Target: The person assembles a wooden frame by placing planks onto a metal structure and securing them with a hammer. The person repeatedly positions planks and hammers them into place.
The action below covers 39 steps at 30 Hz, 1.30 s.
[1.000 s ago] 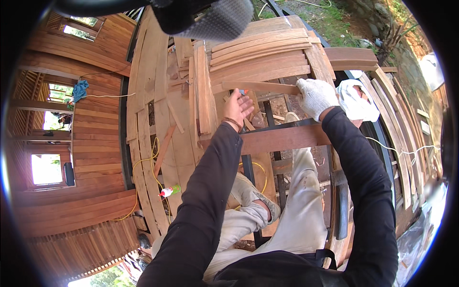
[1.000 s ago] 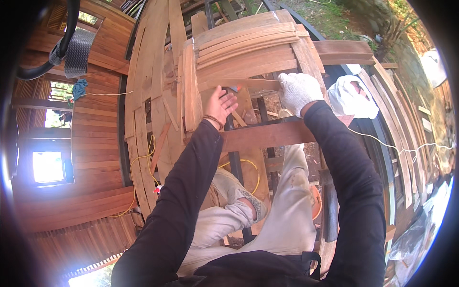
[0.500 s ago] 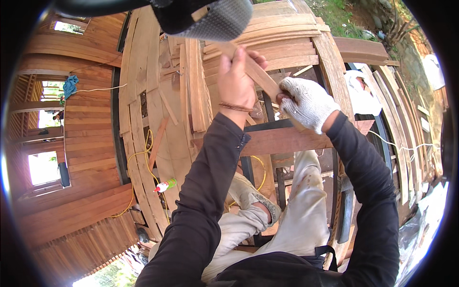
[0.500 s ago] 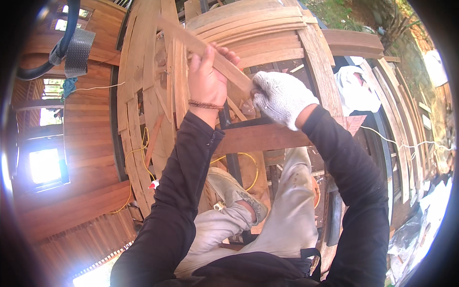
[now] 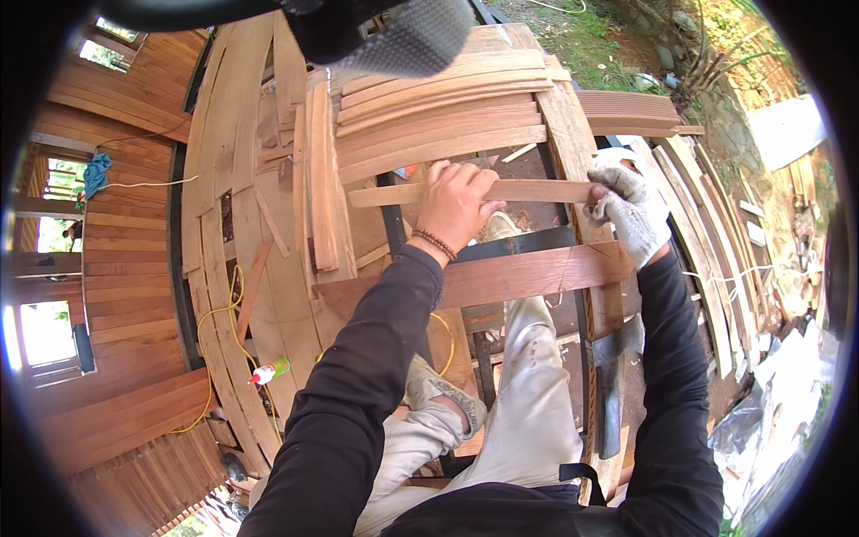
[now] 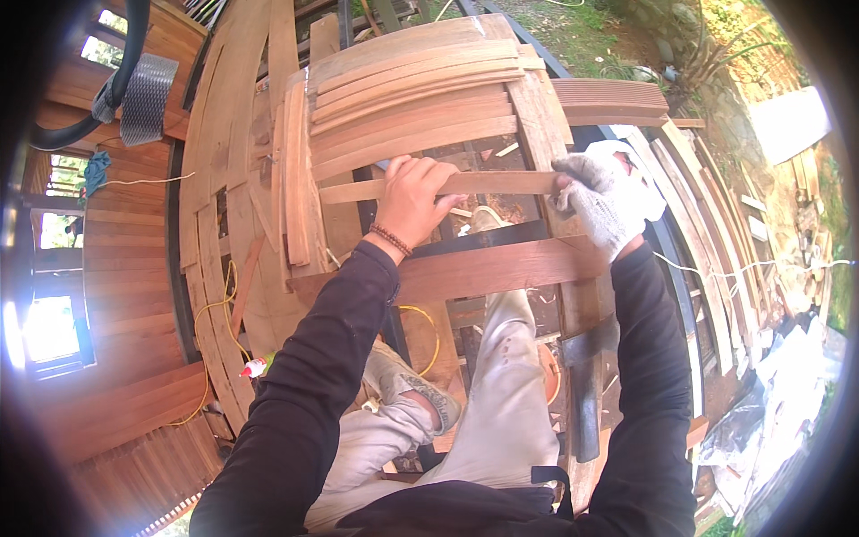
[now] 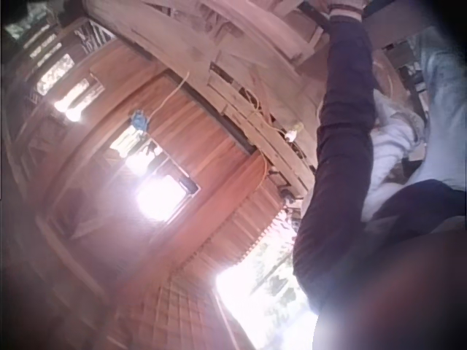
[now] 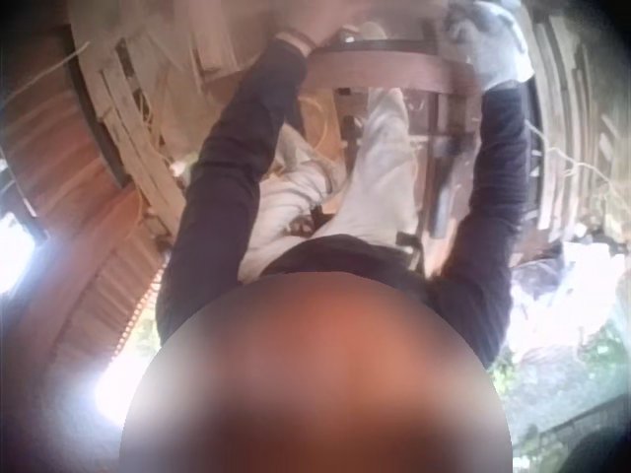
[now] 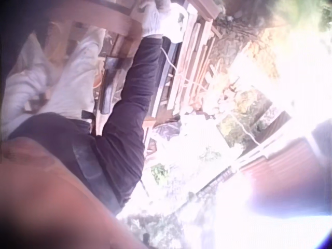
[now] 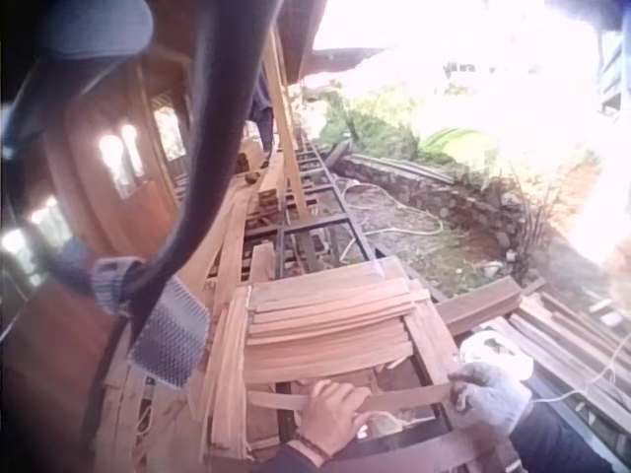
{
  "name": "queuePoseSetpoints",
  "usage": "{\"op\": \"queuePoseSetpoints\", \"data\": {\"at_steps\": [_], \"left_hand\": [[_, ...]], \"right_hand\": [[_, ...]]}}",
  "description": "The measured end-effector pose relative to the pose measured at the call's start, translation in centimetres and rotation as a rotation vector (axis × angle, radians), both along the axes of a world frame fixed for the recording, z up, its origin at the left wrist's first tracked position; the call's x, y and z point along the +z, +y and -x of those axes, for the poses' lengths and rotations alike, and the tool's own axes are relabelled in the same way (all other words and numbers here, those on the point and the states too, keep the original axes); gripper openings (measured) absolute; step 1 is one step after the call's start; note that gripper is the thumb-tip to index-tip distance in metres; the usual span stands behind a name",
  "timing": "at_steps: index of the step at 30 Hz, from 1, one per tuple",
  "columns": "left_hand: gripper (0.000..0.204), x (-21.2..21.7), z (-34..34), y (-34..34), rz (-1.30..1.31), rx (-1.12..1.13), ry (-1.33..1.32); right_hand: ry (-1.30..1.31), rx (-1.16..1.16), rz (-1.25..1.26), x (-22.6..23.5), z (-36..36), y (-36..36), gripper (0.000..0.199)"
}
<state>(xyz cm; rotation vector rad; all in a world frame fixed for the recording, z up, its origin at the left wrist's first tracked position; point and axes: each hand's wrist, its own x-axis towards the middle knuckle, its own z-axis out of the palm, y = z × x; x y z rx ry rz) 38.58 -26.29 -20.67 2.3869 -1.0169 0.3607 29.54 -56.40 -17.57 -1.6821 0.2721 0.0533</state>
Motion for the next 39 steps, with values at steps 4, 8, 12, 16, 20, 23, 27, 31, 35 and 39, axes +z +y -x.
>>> {"op": "queuePoseSetpoints", "data": {"at_steps": [4, 8, 12, 16, 20, 23, 27, 31, 35, 39], "left_hand": [[0.049, -2.4, -0.2, 0.3, 0.062, 0.012, 0.101], [0.055, -4.2, -1.3, 1.0, 0.081, 0.043, 0.065], [0.059, -4.7, -1.7, 1.4, 0.038, 0.098, 0.027], [0.060, -4.8, -2.1, 1.2, 0.047, 0.091, -0.006], [0.059, -4.9, -2.3, 1.1, 0.048, 0.095, -0.024], [0.059, -5.1, -2.3, 1.1, 0.048, 0.097, -0.013], [0.058, -5.2, -2.5, 0.9, 0.042, 0.100, -0.008], [0.058, -5.4, -2.9, 1.2, 0.036, 0.092, -0.016], [0.057, -5.6, -3.2, 0.9, 0.044, 0.100, 0.009], [0.055, -5.7, -3.1, 0.8, 0.075, 0.122, 0.044]], "right_hand": [[-0.082, 0.070, 0.469, -2.4, -0.6, -0.9, 0.028], [0.129, -0.050, 0.022, -2.5, -2.9, 1.9, 0.030], [0.094, -0.036, 0.124, -3.2, -4.4, 2.4, 0.031], [0.130, -0.014, 0.042, -3.5, -4.6, 1.7, 0.030], [0.117, 0.016, 0.046, -4.1, -4.8, 1.2, 0.034], [0.145, 0.014, 0.079, -3.6, -5.0, 1.4, 0.035], [0.162, 0.038, 0.086, -3.5, -5.4, 1.1, 0.035], [0.195, 0.057, 0.095, -2.7, -6.1, 1.6, 0.034], [0.207, 0.039, 0.050, -3.4, -6.6, 1.0, 0.033], [0.188, 0.023, 0.081, -3.9, -7.3, 1.1, 0.032]]}}
